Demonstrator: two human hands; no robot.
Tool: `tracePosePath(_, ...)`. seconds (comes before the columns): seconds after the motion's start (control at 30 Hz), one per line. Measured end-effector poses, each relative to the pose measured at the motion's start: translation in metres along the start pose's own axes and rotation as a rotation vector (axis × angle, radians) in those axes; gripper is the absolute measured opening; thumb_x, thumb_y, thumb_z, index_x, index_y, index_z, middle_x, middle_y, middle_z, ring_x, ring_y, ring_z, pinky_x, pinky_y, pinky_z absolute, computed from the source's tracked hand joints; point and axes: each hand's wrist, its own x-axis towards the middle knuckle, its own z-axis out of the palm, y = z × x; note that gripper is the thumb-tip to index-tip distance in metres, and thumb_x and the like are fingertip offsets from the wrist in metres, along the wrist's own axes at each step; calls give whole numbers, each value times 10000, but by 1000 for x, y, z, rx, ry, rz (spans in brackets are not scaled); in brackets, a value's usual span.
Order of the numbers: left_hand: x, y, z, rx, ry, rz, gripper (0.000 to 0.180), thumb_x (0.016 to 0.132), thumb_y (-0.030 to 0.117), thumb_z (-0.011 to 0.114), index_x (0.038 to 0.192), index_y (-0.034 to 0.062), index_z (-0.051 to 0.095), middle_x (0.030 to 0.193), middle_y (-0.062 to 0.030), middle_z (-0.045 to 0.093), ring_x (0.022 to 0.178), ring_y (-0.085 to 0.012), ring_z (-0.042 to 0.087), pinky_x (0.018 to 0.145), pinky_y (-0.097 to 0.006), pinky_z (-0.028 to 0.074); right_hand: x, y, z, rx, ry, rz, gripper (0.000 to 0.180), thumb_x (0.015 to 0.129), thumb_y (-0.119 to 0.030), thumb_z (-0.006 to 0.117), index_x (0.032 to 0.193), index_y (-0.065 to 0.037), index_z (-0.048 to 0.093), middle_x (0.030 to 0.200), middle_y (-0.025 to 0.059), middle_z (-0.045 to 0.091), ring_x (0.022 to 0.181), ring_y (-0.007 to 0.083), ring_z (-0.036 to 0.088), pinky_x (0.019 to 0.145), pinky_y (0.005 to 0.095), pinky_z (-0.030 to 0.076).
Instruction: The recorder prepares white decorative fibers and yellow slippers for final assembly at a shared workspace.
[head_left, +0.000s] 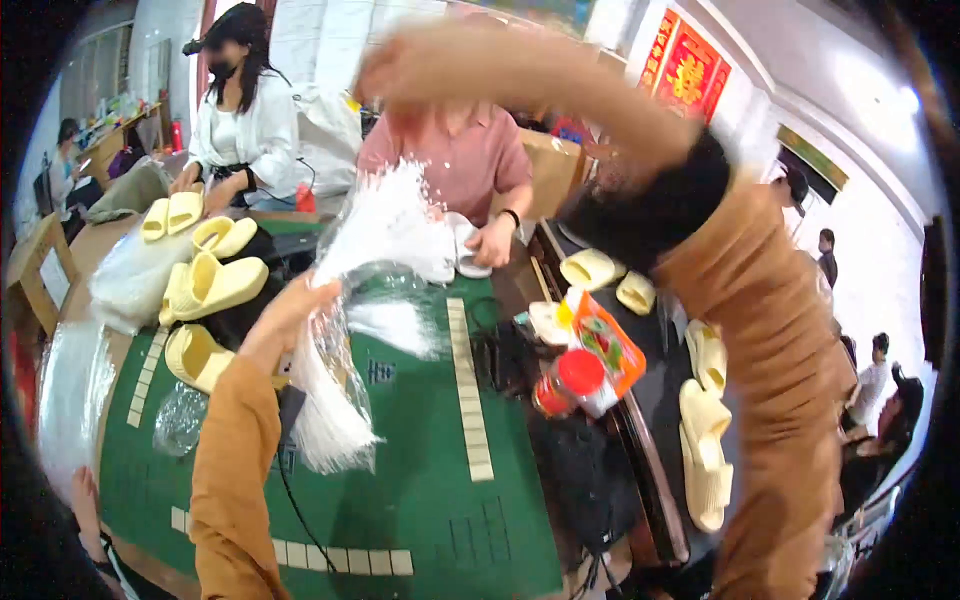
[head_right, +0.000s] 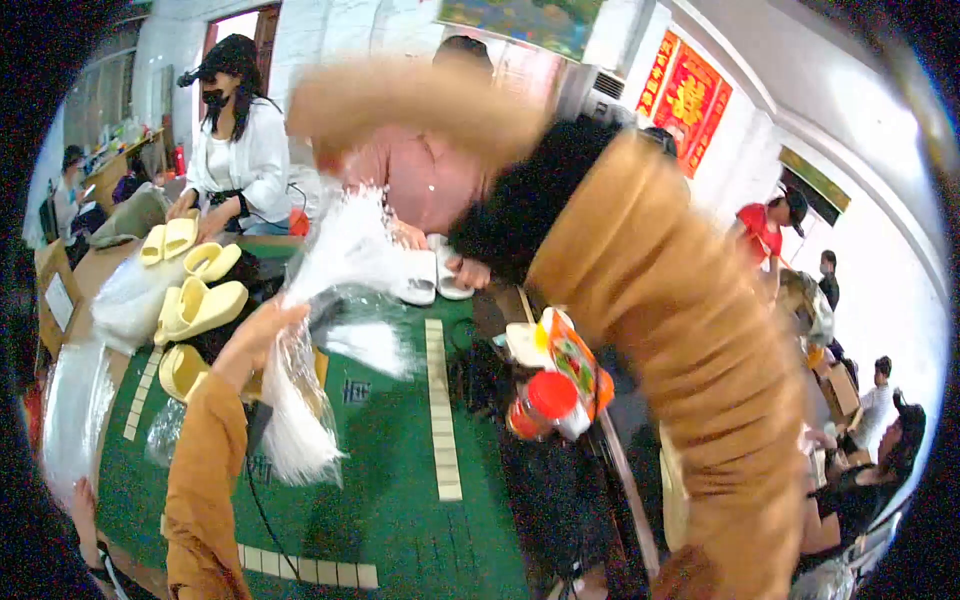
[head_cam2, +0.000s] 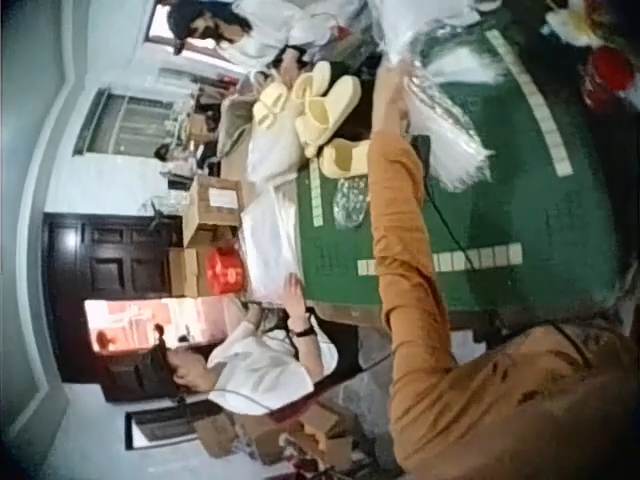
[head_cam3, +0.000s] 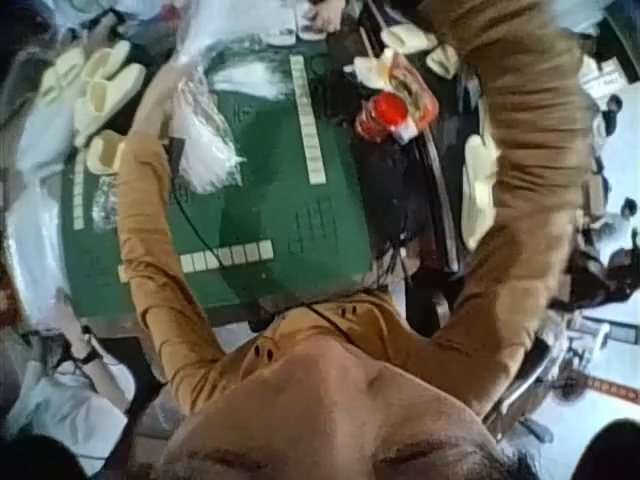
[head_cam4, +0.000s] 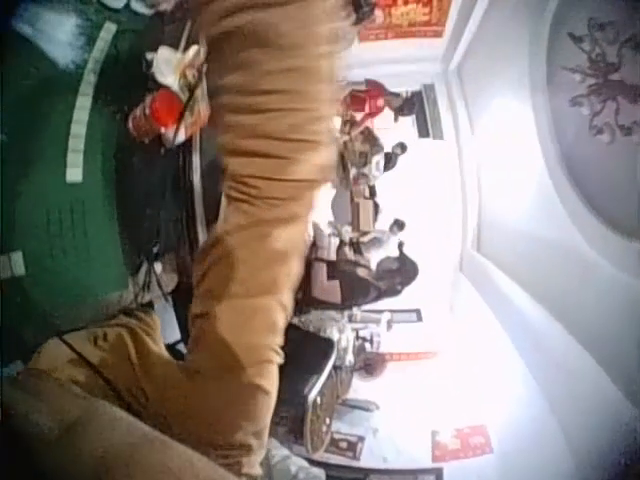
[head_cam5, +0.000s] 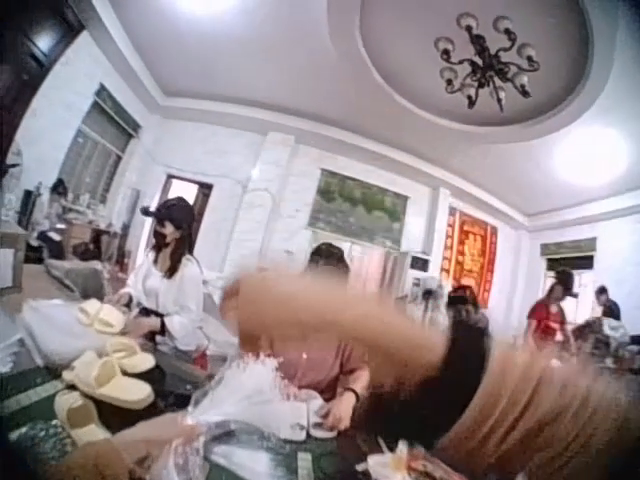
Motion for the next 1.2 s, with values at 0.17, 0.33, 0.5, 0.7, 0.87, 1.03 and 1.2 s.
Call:
tracePosePath(0.17,14,-52,14,-111,1,-85,330,920,156,612,1223,50,536,858,-3,561,710,-97,503,619,-256,437,53,37,201,173,405,149,236,854,-130,564,1003,24,663,677,158,671,532,231,662,523,387,533)
tracePosePath(0.33,50,-85,10,-7,43,-133,342,927,170,587,1240,43,533,872,3,566,743,-95,498,625,-260,443,51,99,296,674,424,494,231,886,-124,544,1038,6,658,638,117,664,523,185,647,515,330,510)
tracePosePath(0.5,49,-90,1,-7,89,-177,287,927,172,594,1183,53,542,815,16,542,649,-87,472,561,-245,403,51,80,290,786,752,535,220,920,-144,527,1076,-7,600,652,132,640,577,257,635,578,354,484)
tracePosePath(0.7,7,-33,-15,-56,241,-125,325,910,246,634,1176,72,564,848,-11,575,663,-106,526,549,-267,465,31,83,322,824,769,495,216,920,-190,522,957,-9,633,679,105,608,647,252,609,644,362,482)
tracePosePath(0.87,-28,9,-41,-33,194,-183,314,947,315,603,1110,53,548,828,-72,641,651,-146,598,564,-281,528,56,56,396,217,10,290,1038,637,-643,754,1415,-49,411,1510,203,303,1404,408,238,1140,502,221)
tracePosePath(1.03,-31,-56,-41,-211,63,-339,405,961,302,586,1260,46,491,1033,-134,666,788,-178,650,676,-333,564,102,49,421,80,-148,139,1254,558,-778,701,1480,-42,277,1512,205,277,1429,410,158,1150,566,122)
tracePosePath(1.2,-13,-112,-53,-249,194,-383,417,932,303,637,1254,61,530,1013,-60,658,811,-158,630,702,-327,544,120,78,450,367,-287,218,1335,557,-739,737,1507,-8,149,1543,205,200,1462,340,91,1173,499,101)
